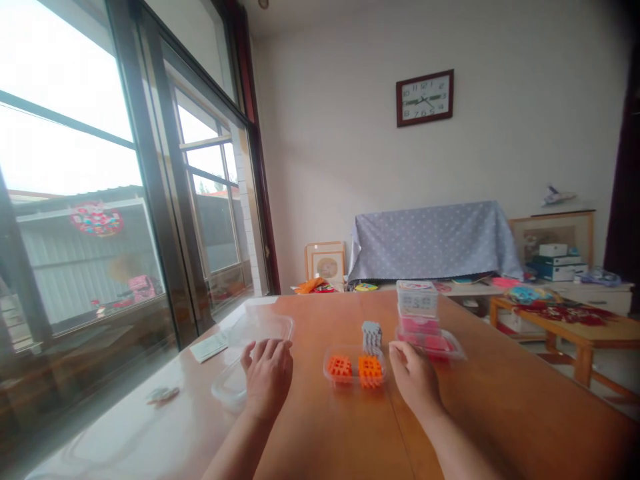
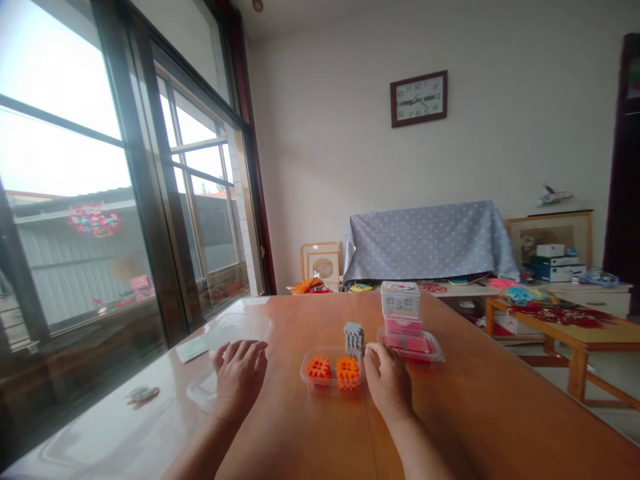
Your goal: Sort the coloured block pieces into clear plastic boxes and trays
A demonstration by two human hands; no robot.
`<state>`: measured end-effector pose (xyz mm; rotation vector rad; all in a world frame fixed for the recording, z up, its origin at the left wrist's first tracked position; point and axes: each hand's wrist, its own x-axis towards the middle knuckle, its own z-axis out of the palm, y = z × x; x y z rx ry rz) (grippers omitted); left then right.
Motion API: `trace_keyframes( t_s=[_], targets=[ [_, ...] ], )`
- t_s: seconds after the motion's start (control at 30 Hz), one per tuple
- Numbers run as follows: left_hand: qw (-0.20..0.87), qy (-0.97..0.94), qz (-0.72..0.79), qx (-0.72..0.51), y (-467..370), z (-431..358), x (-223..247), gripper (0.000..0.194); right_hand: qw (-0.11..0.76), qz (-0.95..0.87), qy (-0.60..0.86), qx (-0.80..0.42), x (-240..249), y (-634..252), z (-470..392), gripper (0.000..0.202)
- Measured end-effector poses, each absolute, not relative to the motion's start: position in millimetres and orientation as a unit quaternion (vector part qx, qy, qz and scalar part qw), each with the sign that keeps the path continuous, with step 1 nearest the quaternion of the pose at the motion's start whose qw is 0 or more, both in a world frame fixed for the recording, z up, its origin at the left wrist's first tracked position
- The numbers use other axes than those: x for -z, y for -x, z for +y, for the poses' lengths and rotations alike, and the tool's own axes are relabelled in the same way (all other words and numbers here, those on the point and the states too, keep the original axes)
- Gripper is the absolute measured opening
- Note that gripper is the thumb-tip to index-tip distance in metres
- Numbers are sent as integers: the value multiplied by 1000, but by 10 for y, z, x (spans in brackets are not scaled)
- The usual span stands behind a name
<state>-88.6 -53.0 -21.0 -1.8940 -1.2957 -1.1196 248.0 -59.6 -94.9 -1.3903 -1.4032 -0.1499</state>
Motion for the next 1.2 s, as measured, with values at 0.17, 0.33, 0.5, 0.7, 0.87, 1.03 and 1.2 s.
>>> trace_keyframes(
  t_s=[0.17, 0.33, 0.5, 0.7, 0.87, 1.03, 1.2],
  targets=[
    [252, 765, -405, 432, 364, -754, 177, 19, 563, -609, 558, 15, 842, -2364, -701, 30],
    [221, 813, -323, 431, -149, -890, 289, 16, 586, -637, 491, -100, 728, -2199, -828, 38],
    [216, 826, -294, 431, -445, -872, 433, 12, 609, -624, 433, -229, 747, -2098, -818, 45],
    [211, 831, -286, 429, -590, -844, 570, 9, 635, -553, 393, -368, 729, -2110, -754, 46],
    [159, 820, -306, 456, -382, -825, 511, 21, 686, -441, 436, -380, 675, -2240, -747, 49],
    [91, 685, -425, 584, 94, -467, 542, 24, 696, -368, 479, -389, 740, -2400, -671, 46],
    [-65, 595, -505, 622, 316, -60, 917, 30, 666, -389, 495, -399, 859, -2419, -621, 51]
  ],
)
